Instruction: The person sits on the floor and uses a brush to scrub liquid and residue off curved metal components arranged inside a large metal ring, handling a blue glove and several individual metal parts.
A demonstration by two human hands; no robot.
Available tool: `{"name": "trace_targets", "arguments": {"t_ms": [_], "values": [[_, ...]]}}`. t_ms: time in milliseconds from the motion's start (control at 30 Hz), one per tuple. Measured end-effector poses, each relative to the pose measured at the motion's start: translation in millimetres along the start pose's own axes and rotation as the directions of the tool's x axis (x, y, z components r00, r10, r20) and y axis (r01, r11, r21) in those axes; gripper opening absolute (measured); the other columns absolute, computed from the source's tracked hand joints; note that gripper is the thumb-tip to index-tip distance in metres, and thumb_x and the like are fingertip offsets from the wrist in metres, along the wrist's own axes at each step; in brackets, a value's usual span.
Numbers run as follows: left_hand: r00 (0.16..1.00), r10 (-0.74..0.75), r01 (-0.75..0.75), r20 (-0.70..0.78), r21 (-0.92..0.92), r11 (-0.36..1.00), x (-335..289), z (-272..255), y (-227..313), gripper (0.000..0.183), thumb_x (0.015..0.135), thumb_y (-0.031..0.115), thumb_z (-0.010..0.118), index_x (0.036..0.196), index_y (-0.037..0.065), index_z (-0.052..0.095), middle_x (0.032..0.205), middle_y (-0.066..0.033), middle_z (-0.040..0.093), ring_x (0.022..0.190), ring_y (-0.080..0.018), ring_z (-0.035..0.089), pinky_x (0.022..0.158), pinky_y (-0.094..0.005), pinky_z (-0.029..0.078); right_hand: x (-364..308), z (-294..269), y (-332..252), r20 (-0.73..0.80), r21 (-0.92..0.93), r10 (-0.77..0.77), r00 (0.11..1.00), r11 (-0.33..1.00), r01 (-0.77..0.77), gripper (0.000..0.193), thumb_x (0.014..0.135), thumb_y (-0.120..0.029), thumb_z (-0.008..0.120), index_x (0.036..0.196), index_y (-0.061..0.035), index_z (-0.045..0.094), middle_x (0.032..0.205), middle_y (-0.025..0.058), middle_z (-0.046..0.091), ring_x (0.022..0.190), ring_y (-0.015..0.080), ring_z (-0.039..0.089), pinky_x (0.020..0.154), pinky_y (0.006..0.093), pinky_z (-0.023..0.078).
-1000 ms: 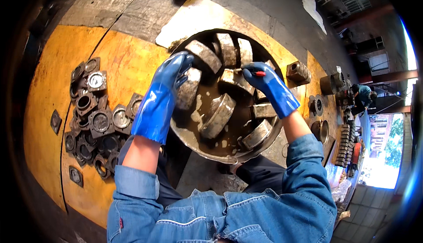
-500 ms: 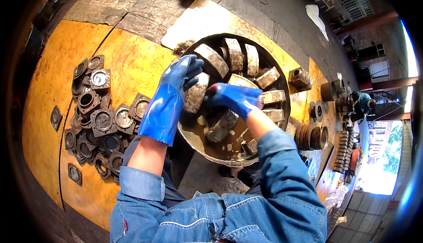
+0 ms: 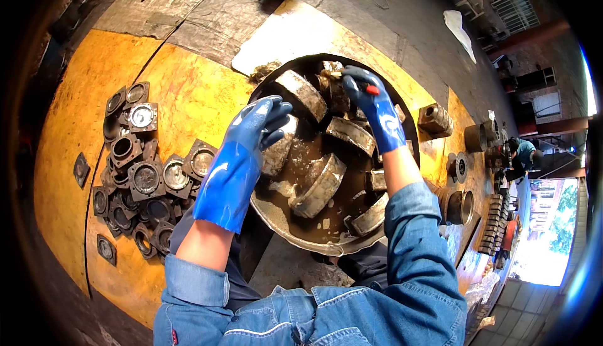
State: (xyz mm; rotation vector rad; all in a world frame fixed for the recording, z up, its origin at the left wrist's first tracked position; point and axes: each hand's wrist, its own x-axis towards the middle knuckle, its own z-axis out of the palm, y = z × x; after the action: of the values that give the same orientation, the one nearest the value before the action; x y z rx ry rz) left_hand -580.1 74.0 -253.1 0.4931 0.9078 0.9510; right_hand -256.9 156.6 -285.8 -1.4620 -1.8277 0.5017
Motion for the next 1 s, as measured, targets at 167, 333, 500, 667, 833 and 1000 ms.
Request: {"name": "trace_targets", "arguments": {"t_ms": [167, 333, 500, 667, 833, 1000], "values": [[1.0, 0.007, -0.008, 0.011, 0.048, 0.999, -0.9, -1.4, -2.7, 0.047, 0.104, 0.041, 0.056, 0.138, 0.008, 0.059, 0.133, -0.0123, 0.068, 0.122, -0.0263, 0.064, 0.101, -0.0379, 0.048, 58.7, 22.8, -9.4, -0.007, -0.119, 0.372, 0.928, 0.921, -0.37, 0.03, 0.093, -0.029, 0.072, 0.115, -0.0101, 0.077, 0.104, 0.0111, 0.078, 0.094, 0.0195, 0.073, 0.088, 0.0334, 0.057], [1.0, -0.017, 0.018, -0.015, 0.048, 0.999, 0.4, 3.1, -1.3, 0.046, 0.104, 0.041, 0.056, 0.137, 0.009, 0.059, 0.132, -0.0105, 0.069, 0.122, -0.0252, 0.065, 0.101, -0.0373, 0.049, 53.2, 14.7, -3.8, 0.086, -0.13, 0.476, 0.875, 0.876, -0.464, 0.036, 0.096, -0.034, 0.071, 0.121, -0.0086, 0.074, 0.111, 0.0076, 0.077, 0.102, 0.0177, 0.07, 0.093, 0.0335, 0.055], [1.0, -0.021, 0.021, -0.001, 0.033, 0.999, -2.6, 5.7, -1.2, 0.047, 0.104, 0.042, 0.056, 0.137, 0.009, 0.058, 0.133, -0.0103, 0.068, 0.122, -0.0249, 0.064, 0.101, -0.0376, 0.048, -25.1, -6.5, -21.2, 0.134, 0.181, 0.377, 0.916, 0.9, -0.397, 0.026, 0.095, -0.021, 0.073, 0.115, -0.0041, 0.075, 0.095, 0.0074, 0.076, 0.09, 0.0135, 0.07, 0.082, 0.0299, 0.057], [0.999, -0.016, 0.016, 0.035, 0.013, 1.0, -2.5, 7.6, -1.8, 0.05, 0.103, 0.044, 0.056, 0.138, 0.009, 0.057, 0.134, -0.011, 0.067, 0.122, -0.0249, 0.063, 0.101, -0.0373, 0.048, -81.7, -9.8, -32.7, 0.116, -0.09, 0.325, 0.939, 0.945, -0.316, 0.028, 0.093, -0.024, 0.073, 0.111, -0.0029, 0.075, 0.108, 0.0164, 0.076, 0.103, 0.0268, 0.073, 0.094, 0.0366, 0.056], [0.999, 0.031, -0.03, 0.042, -0.019, 0.999, -6.2, -5.0, 7.4, 0.049, 0.103, 0.044, 0.057, 0.137, 0.008, 0.059, 0.134, -0.0124, 0.068, 0.119, -0.0247, 0.065, 0.1, -0.0364, 0.049, -70.5, -5.8, -94.2, 0.304, -0.163, 0.162, 0.939, 0.98, -0.116, 0.027, 0.094, -0.026, 0.069, 0.109, -0.0051, 0.076, 0.11, 0.0157, 0.075, 0.104, 0.0303, 0.071, 0.095, 0.039, 0.055], [0.996, -0.05, 0.055, 0.076, -0.069, 0.996, 8.4, -3.0, 4.2, 0.044, 0.103, 0.042, 0.059, 0.135, 0.012, 0.062, 0.136, -0.0074, 0.068, 0.121, -0.0202, 0.064, 0.1, -0.0325, 0.048, -106.4, 49.3, -78.0, 0.545, 0.061, 0.208, 0.812, 0.956, -0.286, 0.019, 0.092, -0.02, 0.067, 0.101, -0.0034, 0.073, 0.104, 0.0176, 0.073, 0.096, 0.0338, 0.07, 0.085, 0.0408, 0.056]]}}
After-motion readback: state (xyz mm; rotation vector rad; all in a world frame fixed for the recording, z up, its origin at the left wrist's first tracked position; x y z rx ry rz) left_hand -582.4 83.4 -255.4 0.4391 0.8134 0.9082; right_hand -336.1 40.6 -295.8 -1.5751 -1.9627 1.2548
